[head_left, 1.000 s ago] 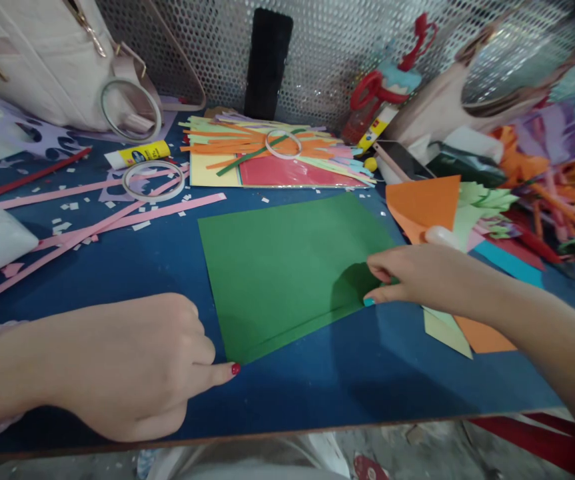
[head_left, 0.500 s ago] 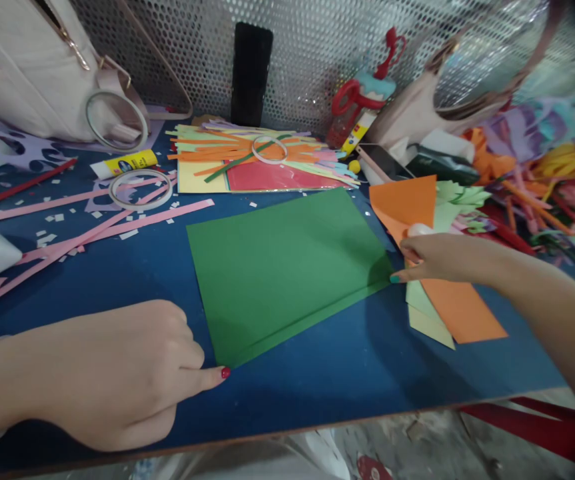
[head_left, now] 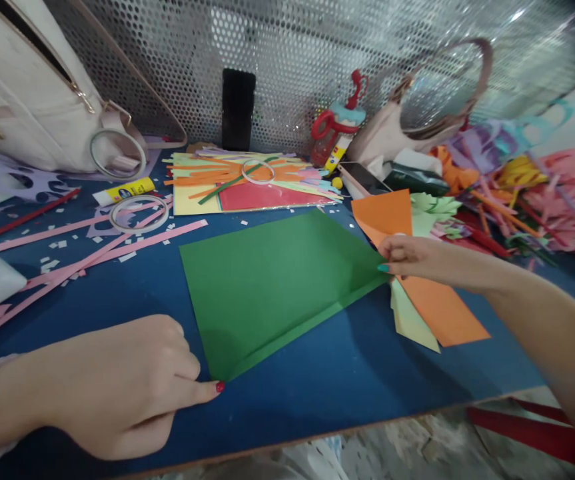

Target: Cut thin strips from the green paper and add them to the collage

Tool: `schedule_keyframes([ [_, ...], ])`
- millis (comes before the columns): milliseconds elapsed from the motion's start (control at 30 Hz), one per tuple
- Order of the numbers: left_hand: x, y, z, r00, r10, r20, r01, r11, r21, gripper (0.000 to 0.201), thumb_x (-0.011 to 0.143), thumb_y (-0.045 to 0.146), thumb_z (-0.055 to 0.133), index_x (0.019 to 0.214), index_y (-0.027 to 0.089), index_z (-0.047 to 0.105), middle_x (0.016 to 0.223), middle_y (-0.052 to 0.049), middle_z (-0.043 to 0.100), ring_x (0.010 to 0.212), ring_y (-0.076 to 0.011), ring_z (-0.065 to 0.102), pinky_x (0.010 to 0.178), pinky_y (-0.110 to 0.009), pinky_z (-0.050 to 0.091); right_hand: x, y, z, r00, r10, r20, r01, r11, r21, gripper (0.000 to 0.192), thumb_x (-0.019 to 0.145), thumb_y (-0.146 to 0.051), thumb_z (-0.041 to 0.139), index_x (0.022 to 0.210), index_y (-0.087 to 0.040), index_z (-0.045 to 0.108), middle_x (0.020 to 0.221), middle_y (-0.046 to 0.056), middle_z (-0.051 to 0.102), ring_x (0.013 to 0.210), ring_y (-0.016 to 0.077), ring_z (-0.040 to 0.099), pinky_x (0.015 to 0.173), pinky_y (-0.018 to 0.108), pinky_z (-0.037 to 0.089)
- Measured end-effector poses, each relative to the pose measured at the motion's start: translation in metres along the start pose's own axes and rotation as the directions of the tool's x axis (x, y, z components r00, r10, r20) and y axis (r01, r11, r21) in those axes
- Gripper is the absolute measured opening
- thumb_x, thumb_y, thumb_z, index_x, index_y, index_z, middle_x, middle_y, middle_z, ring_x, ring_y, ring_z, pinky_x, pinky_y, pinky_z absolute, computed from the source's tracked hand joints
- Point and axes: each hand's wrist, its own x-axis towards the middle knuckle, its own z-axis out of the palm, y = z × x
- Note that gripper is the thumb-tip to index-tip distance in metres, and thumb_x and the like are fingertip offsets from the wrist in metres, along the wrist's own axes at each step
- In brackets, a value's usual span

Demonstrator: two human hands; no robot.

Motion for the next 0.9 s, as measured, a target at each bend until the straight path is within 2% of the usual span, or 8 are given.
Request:
schedule_keyframes([
  [67,0.004,-0.001,-0.003,0.997,0.055,0.047,-0.050,0.994,-0.098,0.047,0.072,0.007,0.046,0.113,0.023,0.062,0.070,0.000,0.064,0.054,-0.0179,0.053,0.053,-0.034,0.036,0.000,-0.001,-0.001,0.999,-0.039,-0.030,0.039,0.999,0.022,0.018,0.093,-0.030,0.038,0.095,-0.017,0.051,0.088,0.012,0.064,0.080,0.0167,0.058,0.073,0.029,0.045],
  [133,0.008,0.000,-0.007,0.997,0.073,0.017,-0.070,0.986,-0.154,0.048,0.073,0.006,0.045,0.116,0.022,0.059,0.071,-0.001,0.063,0.055,-0.0183,0.053,0.053,-0.034,0.035,0.002,-0.002,-0.007,0.996,-0.072,-0.060,0.074,0.997,0.032,0.025,0.095,-0.032,0.036,0.099,-0.015,0.054,0.095,0.014,0.065,0.082,0.0164,0.059,0.074,0.030,0.045],
  [233,0.011,0.003,-0.012,0.994,0.094,-0.062,-0.101,0.986,-0.129,0.053,0.075,0.003,0.043,0.124,0.021,0.050,0.074,-0.001,0.062,0.060,-0.0183,0.055,0.057,-0.034,0.038,0.017,-0.005,-0.023,0.986,-0.121,-0.114,0.122,0.992,0.005,0.033,0.095,-0.035,0.036,0.105,-0.012,0.059,0.099,0.015,0.067,0.085,0.0166,0.061,0.075,0.031,0.046],
  [367,0.013,0.003,-0.012,0.991,0.078,-0.110,-0.082,0.996,-0.033,0.054,0.079,0.001,0.041,0.129,0.020,0.043,0.080,-0.002,0.062,0.067,-0.0179,0.056,0.066,-0.034,0.043,0.063,-0.024,-0.039,0.957,-0.224,-0.185,0.208,0.973,-0.099,0.035,0.090,-0.035,0.048,0.110,-0.012,0.065,0.108,0.012,0.069,0.095,0.0203,0.063,0.084,0.033,0.048],
  [533,0.017,0.000,-0.008,0.990,0.018,-0.139,-0.020,1.000,-0.016,0.049,0.085,0.003,0.040,0.131,0.020,0.046,0.095,-0.007,0.064,0.079,-0.0180,0.058,0.076,-0.033,0.047,0.121,-0.073,-0.021,0.913,-0.375,-0.162,0.321,0.903,-0.286,0.033,0.090,-0.024,0.050,0.117,-0.015,0.066,0.109,0.007,0.071,0.094,0.0158,0.065,0.085,0.027,0.047],
  [600,0.019,-0.002,-0.008,0.993,-0.011,-0.118,0.005,0.999,-0.046,0.048,0.087,0.006,0.043,0.133,0.021,0.048,0.111,-0.010,0.063,0.097,-0.0203,0.059,0.089,-0.036,0.049,0.130,-0.088,-0.008,0.893,-0.416,-0.174,0.336,0.871,-0.358,0.034,0.092,-0.024,0.048,0.123,-0.019,0.062,0.118,0.005,0.069,0.100,0.0141,0.064,0.088,0.025,0.046],
  [733,0.021,-0.005,-0.005,0.996,-0.076,0.039,0.076,0.997,-0.006,0.060,0.088,0.024,0.057,0.146,0.027,0.038,0.153,-0.011,0.035,0.141,-0.0331,0.032,0.111,-0.052,0.037,0.119,-0.088,0.012,0.880,-0.373,-0.294,0.178,0.832,-0.525,0.045,0.098,-0.027,0.039,0.140,-0.015,0.046,0.132,0.014,0.061,0.114,0.0209,0.059,0.093,0.031,0.043],
  [900,0.023,-0.006,0.001,0.986,-0.134,0.098,0.129,0.990,0.059,0.068,0.088,0.036,0.061,0.150,0.031,0.033,0.158,-0.010,0.025,0.142,-0.0362,0.031,0.110,-0.058,0.036,0.079,-0.055,0.023,0.915,-0.141,-0.379,-0.158,0.738,-0.656,0.049,0.096,-0.033,0.040,0.137,-0.008,0.049,0.101,0.023,0.071,0.092,0.0326,0.067,0.073,0.038,0.046],
])
